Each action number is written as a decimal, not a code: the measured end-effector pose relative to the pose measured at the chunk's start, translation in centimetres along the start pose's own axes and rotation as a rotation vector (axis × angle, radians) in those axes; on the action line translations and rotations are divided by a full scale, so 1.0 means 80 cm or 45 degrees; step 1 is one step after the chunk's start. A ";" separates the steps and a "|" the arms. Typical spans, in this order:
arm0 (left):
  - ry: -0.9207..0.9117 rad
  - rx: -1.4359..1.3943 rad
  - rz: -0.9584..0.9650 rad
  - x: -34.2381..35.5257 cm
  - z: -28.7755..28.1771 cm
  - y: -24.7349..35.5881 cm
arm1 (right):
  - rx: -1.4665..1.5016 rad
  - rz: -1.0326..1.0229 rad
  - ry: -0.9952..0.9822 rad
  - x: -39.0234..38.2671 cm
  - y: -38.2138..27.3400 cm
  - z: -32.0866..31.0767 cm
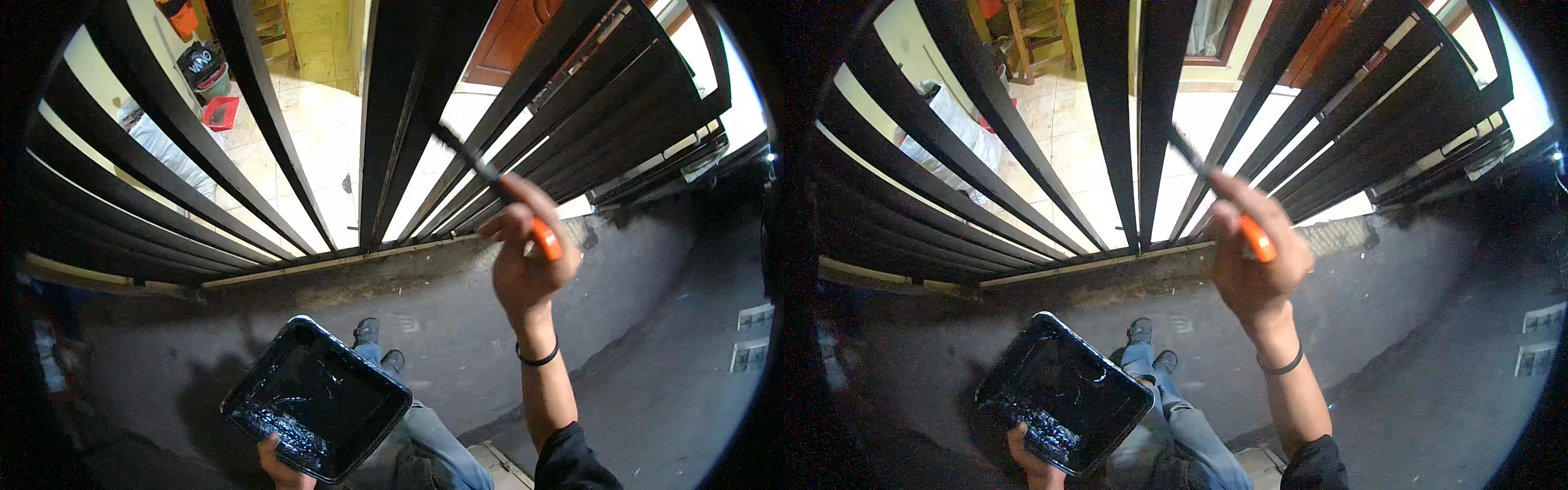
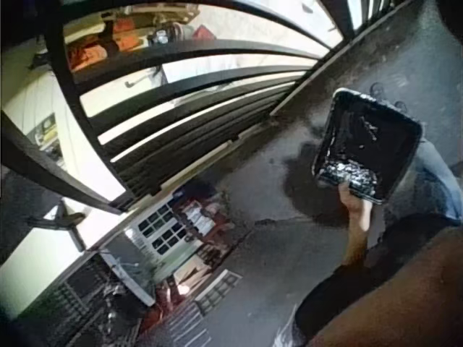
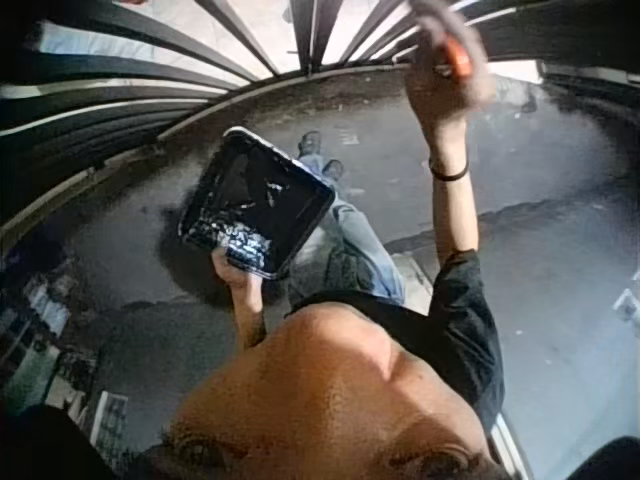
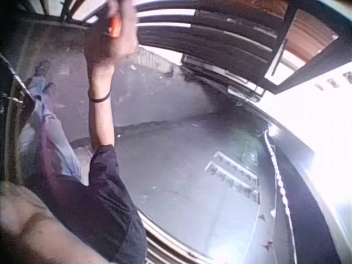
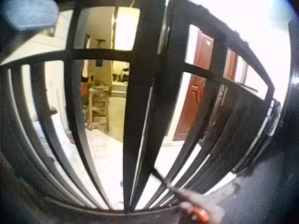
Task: The person paints a metal fence gate using a brush and black paint from a container, covering the vertical bars and horizontal frames.
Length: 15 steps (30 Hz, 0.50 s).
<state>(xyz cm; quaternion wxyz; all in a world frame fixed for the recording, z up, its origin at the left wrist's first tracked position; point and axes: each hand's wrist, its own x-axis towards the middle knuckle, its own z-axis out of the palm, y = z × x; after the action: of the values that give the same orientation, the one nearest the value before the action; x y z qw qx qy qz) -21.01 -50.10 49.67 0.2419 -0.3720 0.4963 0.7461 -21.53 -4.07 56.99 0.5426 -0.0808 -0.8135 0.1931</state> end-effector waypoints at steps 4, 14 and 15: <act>-0.008 -0.047 0.036 -0.020 0.032 -0.002 | 0.349 0.105 0.414 0.052 -0.019 -0.003; -0.074 0.078 0.093 -0.049 0.080 -0.011 | 0.427 0.313 0.162 -0.012 0.035 -0.001; -0.129 0.127 0.090 -0.057 0.089 -0.007 | 0.435 0.167 0.228 0.006 0.036 0.004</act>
<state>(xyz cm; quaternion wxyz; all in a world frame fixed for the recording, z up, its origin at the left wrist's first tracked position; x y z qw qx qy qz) -20.10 -43.26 54.63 0.2584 -0.3034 0.5330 0.7464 -22.26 -1.32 56.13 0.6049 -0.0573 -0.7104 0.3552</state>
